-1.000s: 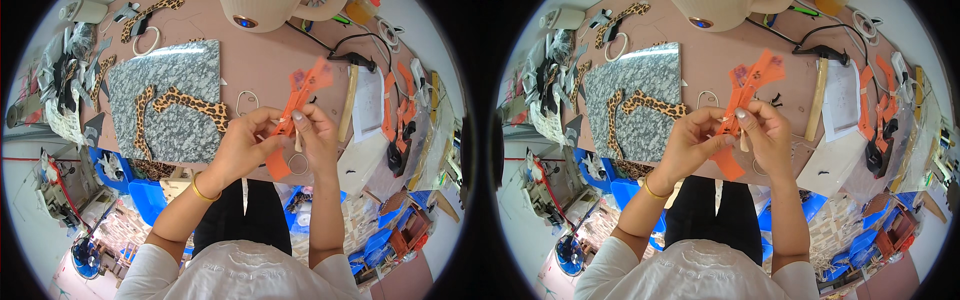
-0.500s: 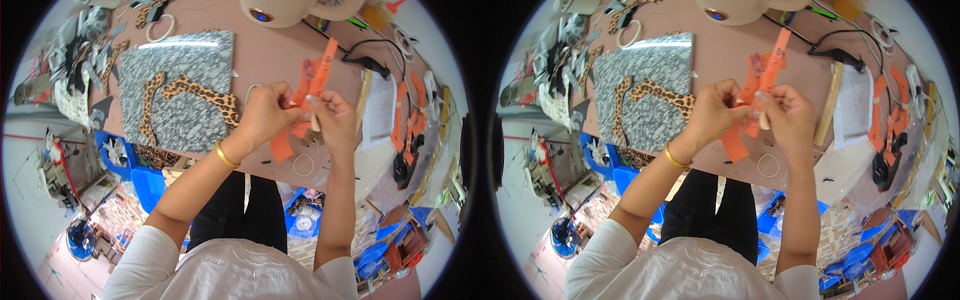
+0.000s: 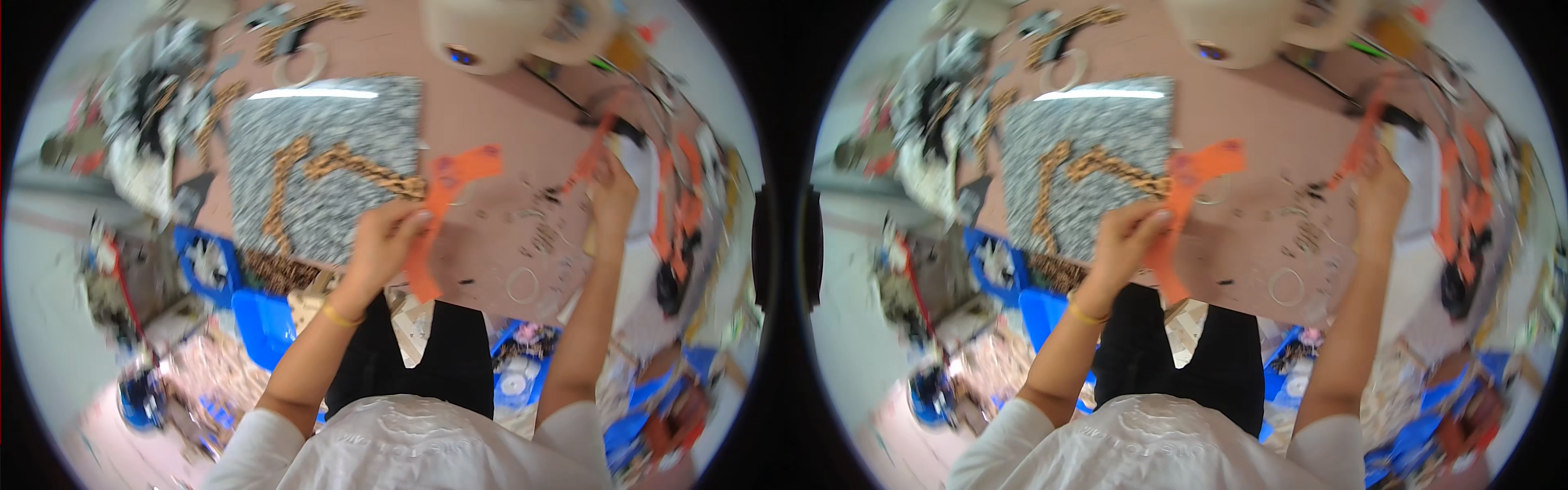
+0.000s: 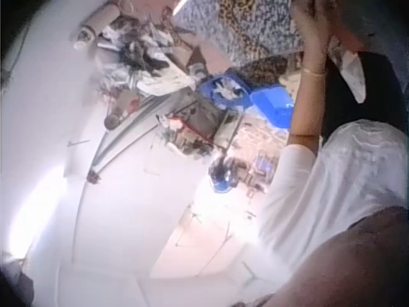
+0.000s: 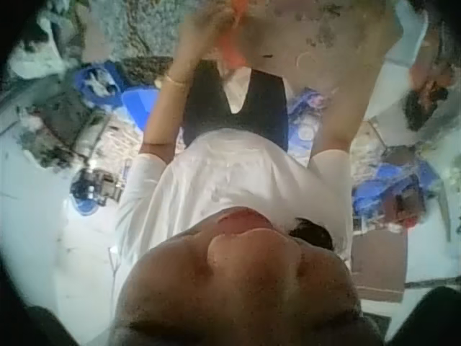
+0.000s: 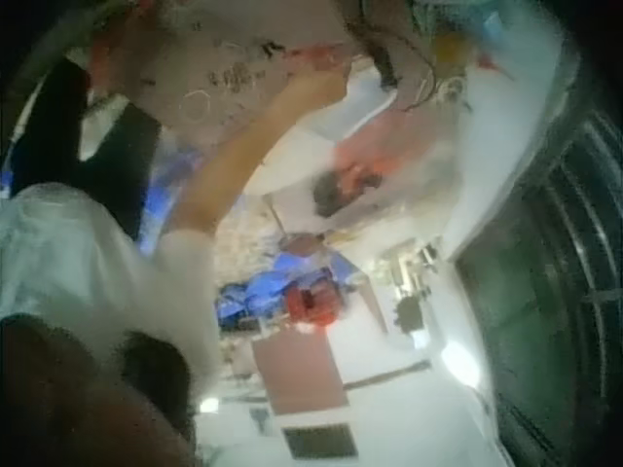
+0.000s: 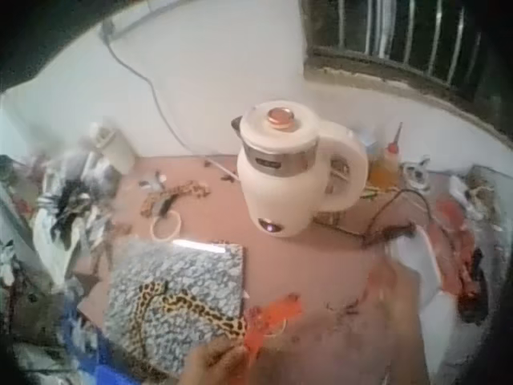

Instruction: The person is tracing shoe patterns onto fabric and organizing shoe component materials in a manufacturing setting.

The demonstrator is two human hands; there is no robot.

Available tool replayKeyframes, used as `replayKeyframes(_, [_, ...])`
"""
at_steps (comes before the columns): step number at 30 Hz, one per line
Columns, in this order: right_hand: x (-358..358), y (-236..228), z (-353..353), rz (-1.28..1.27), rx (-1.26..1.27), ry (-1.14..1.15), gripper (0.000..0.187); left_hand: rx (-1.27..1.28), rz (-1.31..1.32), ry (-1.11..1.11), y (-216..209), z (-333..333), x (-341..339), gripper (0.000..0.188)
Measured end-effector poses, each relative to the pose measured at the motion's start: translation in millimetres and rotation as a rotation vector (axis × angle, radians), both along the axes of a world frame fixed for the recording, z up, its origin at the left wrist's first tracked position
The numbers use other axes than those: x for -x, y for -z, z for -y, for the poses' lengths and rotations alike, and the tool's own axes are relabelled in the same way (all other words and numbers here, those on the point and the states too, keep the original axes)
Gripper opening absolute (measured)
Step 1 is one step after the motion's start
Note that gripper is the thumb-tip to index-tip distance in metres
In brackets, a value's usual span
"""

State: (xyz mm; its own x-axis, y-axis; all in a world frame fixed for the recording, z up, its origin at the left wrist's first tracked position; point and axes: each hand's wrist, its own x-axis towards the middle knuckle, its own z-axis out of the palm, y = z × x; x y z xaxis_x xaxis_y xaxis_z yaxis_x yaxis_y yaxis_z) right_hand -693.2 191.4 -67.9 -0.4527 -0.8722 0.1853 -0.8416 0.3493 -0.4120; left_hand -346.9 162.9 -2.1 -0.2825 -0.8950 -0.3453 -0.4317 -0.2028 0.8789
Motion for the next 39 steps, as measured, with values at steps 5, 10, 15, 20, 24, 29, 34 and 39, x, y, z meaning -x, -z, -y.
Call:
replayKeyframes(5, [-12.4,-9.2,0.3,-0.094,0.044,0.296,0.022,-0.051,0.037,-0.084,-1.0,21.3,-39.3,0.008])
replayKeyframes(10, [-138.1,-25.6,28.5,0.144,0.052,0.215,0.018,-0.039,-0.134,-0.106,1.0,45.8,-100.1,0.008])
replayKeyframes(15, [-118.2,-4.6,29.6,-0.281,0.148,0.217,0.013,-0.331,-0.349,0.049,-7.3,73.7,-127.9,0.009])
replayKeyframes(20, [-169.1,-37.4,27.8,-0.014,0.205,0.36,0.016,-0.371,-0.298,0.098,-3.8,103.8,-182.4,0.007])
replayKeyframes(24, [-237.7,14.8,-155.9,0.023,-0.07,0.658,0.022,-0.442,-0.287,0.186,-0.7,105.8,-191.3,0.006])
replayKeyframes(29, [-284.6,74.0,-244.7,0.504,-0.566,1.253,0.029,-0.553,-0.228,0.256,11.5,89.1,-190.9,0.006])
replayKeyframes(34, [-257.4,130.7,-200.1,1.77,0.838,1.247,0.055,-0.435,-0.132,0.382,8.7,70.2,-163.3,0.017])
replayKeyframes(39, [-259.9,54.5,-120.3,1.771,0.627,1.607,0.04,-0.451,-0.147,0.271,2.4,63.4,-161.8,0.019])
